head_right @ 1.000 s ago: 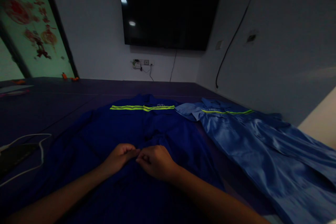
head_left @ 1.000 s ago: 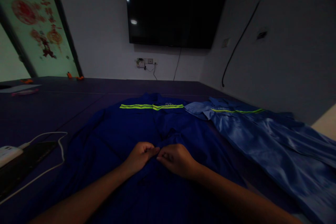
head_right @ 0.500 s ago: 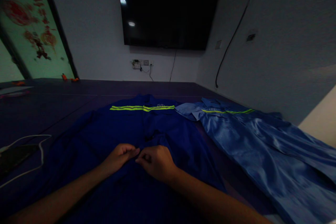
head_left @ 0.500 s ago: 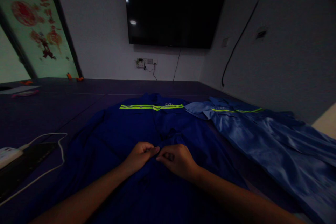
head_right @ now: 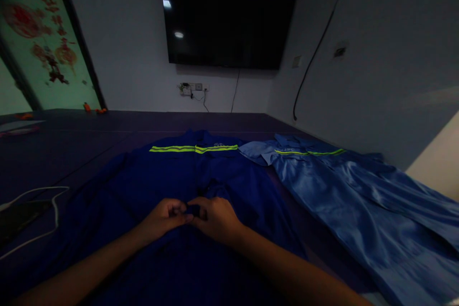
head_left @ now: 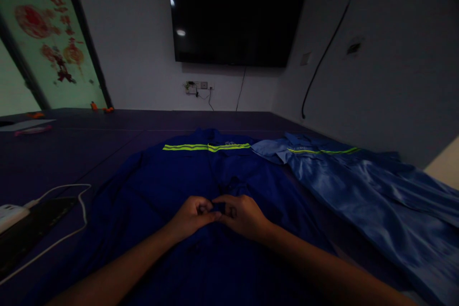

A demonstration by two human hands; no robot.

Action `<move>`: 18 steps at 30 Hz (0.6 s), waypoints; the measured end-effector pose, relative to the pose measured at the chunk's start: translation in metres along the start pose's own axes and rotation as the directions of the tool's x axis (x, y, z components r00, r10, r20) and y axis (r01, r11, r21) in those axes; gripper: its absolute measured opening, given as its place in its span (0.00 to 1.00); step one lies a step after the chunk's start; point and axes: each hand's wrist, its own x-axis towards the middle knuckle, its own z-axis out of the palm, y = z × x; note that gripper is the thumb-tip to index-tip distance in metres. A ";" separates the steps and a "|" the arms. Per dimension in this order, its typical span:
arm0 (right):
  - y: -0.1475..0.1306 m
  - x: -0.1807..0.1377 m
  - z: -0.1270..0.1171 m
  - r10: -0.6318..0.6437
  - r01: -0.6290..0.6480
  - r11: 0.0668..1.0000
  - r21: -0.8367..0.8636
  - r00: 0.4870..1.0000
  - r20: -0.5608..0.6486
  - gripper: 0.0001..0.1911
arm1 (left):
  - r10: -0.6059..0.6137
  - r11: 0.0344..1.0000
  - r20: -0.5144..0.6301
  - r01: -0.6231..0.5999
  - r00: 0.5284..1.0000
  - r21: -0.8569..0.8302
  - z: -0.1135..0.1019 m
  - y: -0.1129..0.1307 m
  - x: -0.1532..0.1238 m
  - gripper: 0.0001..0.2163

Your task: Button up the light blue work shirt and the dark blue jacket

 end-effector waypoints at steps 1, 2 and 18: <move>0.000 0.000 0.000 0.004 -0.004 1.000 -0.014 1.000 0.010 0.15 | -0.002 1.000 0.007 0.002 1.000 -0.003 0.000 0.000 0.000 0.18; 0.000 0.000 -0.001 0.010 -0.009 1.000 -0.029 1.000 0.019 0.14 | -0.001 1.000 0.016 0.001 1.000 -0.006 0.001 0.000 0.000 0.18; -0.002 -0.001 0.000 -0.089 0.103 0.972 -0.211 0.993 0.075 0.12 | 0.046 0.996 0.002 -0.046 0.999 0.072 0.001 -0.001 0.000 0.17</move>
